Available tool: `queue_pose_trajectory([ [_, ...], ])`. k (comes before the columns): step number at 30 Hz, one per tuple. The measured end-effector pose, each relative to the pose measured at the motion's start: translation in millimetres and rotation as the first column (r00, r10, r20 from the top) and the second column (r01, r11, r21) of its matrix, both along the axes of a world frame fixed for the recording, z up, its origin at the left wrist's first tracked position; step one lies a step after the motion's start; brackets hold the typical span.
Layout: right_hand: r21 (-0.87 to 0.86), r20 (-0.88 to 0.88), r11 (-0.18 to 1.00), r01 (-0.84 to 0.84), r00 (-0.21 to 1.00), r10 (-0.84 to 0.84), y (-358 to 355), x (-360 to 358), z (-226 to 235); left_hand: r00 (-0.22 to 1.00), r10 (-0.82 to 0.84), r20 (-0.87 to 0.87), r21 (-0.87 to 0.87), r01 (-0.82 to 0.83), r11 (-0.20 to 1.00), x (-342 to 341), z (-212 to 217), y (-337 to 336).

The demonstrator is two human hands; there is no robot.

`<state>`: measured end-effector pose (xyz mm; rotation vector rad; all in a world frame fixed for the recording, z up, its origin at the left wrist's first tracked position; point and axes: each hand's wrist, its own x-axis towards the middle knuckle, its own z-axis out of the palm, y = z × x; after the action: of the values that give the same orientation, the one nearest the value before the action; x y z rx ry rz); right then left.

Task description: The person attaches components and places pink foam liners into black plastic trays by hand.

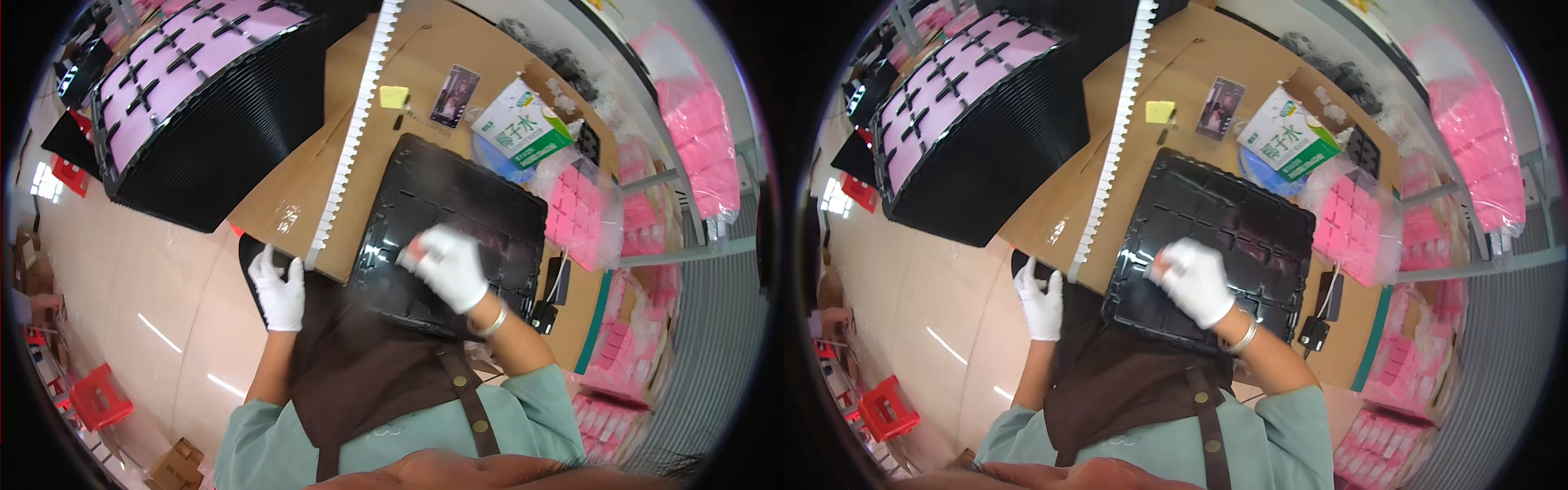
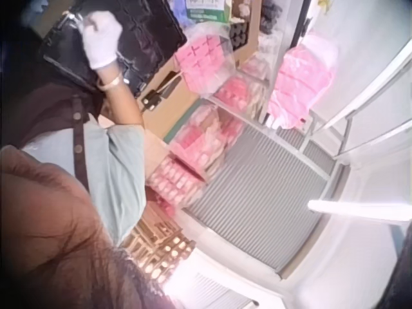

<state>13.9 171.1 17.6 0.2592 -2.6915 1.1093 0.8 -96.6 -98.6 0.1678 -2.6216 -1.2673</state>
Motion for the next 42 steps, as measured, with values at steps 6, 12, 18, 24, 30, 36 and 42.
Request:
queue_pose_trajectory([
  [6,-0.168,-0.553,0.716,0.677,0.537,-0.637,183.3,-126.5,77.0,0.999,0.039,-0.021,0.031,-0.038,0.999,4.4,11.8,-21.5],
  [12,0.038,-0.257,0.805,0.592,0.784,-0.565,306.2,-177.1,57.4,1.000,0.003,-0.010,0.102,-0.002,0.995,1.5,13.8,-16.0],
  [18,0.107,-0.299,0.667,0.737,0.664,-0.686,350.6,-140.1,48.7,0.998,0.051,0.036,0.047,-0.052,0.998,0.9,17.9,-22.5],
  [24,0.797,0.177,0.387,0.464,0.433,-0.884,406.9,-31.6,-120.5,0.994,0.056,0.099,0.109,-0.066,0.992,-13.1,41.2,-18.1],
  [30,0.501,0.113,0.475,0.723,0.490,-0.864,379.2,18.0,-126.1,0.997,-0.069,-0.017,0.198,0.071,0.978,-30.3,58.8,4.6],
  [36,-0.832,0.432,-0.237,0.502,0.319,-0.844,429.5,32.7,-108.4,0.977,-0.214,0.012,0.359,0.195,0.913,-58.7,113.2,45.9],
  [42,0.384,-0.019,0.635,0.670,0.693,-0.721,363.7,24.6,-116.3,0.806,-0.559,0.194,0.755,0.241,0.610,-64.2,131.5,108.8],
])
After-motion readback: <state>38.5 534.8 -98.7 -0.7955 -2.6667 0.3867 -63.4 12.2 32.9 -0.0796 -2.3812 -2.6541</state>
